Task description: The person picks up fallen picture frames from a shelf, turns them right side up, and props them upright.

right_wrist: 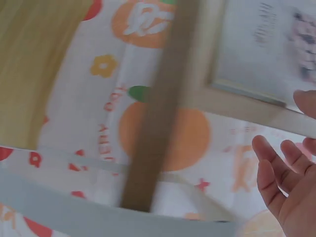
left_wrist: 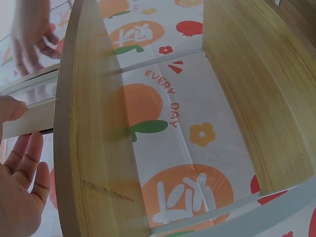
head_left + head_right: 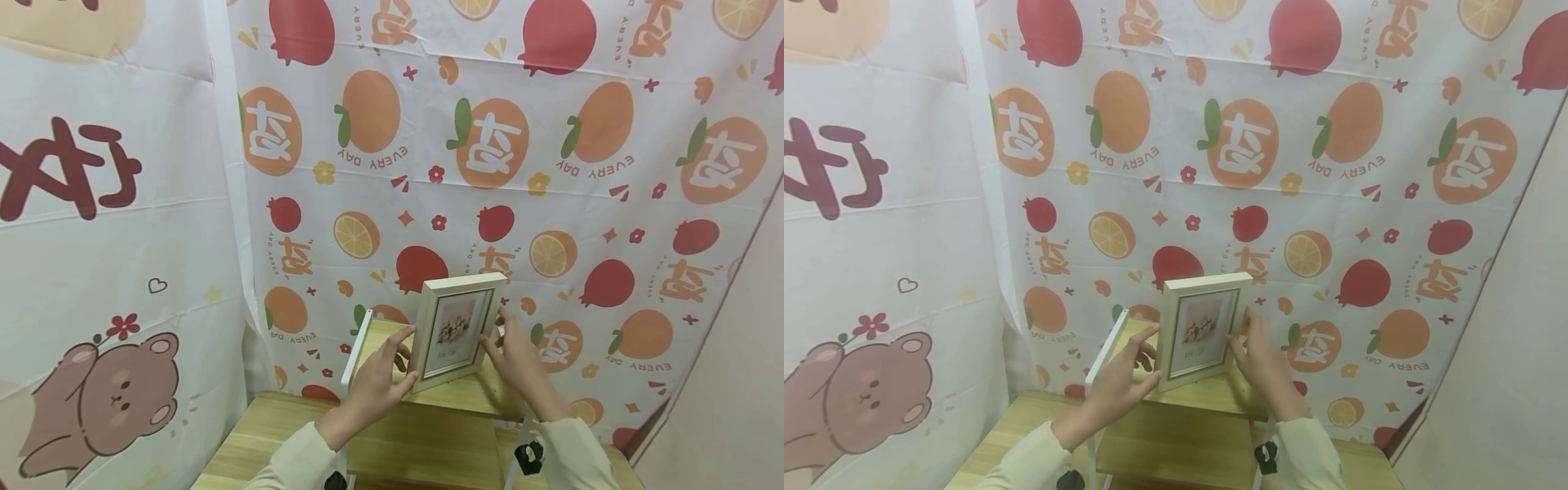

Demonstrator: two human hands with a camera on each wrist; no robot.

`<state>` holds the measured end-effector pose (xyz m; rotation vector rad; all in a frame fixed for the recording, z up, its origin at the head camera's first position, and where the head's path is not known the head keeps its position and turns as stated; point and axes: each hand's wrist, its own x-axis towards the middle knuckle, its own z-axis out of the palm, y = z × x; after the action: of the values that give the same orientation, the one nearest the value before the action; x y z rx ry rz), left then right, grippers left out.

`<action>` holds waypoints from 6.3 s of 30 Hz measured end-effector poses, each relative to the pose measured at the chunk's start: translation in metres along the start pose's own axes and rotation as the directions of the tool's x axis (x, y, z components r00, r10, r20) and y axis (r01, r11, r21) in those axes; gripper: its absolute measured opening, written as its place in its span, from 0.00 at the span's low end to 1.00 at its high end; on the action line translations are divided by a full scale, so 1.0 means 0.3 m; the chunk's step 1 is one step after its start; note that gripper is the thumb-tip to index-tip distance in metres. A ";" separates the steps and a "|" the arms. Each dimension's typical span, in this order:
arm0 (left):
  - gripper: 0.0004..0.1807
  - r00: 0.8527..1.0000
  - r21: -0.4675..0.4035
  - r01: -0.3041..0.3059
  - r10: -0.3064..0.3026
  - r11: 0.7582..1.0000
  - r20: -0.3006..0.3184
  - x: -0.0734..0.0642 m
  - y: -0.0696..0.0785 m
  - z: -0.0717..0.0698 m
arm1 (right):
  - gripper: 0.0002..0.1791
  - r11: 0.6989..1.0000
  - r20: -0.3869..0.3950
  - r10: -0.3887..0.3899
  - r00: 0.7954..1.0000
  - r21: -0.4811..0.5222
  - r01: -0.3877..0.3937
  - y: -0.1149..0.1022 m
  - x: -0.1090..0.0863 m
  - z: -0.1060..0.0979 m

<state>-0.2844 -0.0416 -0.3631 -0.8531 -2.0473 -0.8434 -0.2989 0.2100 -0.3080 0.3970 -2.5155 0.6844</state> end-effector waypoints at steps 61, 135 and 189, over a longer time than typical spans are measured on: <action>0.38 0.999 -0.042 0.005 -0.003 0.999 0.037 0.001 -0.017 -0.010 | 0.26 0.931 -0.186 -0.347 0.919 -0.185 0.314 -0.376 0.044 -0.052; 0.36 0.983 -0.023 -0.159 0.156 0.987 -0.095 0.023 0.099 0.099 | 0.17 0.972 -0.411 -0.233 0.881 -0.097 0.212 -0.304 0.016 -0.067; 0.27 0.996 -0.081 -0.087 0.086 0.993 -0.015 0.061 0.103 0.149 | 0.13 0.978 -0.398 -0.208 0.894 -0.093 0.187 -0.264 0.017 -0.099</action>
<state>-0.2864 0.0157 -0.3620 -0.9723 -1.9629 -0.8866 -0.2602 0.1594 -0.2520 0.4348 -2.0611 0.5530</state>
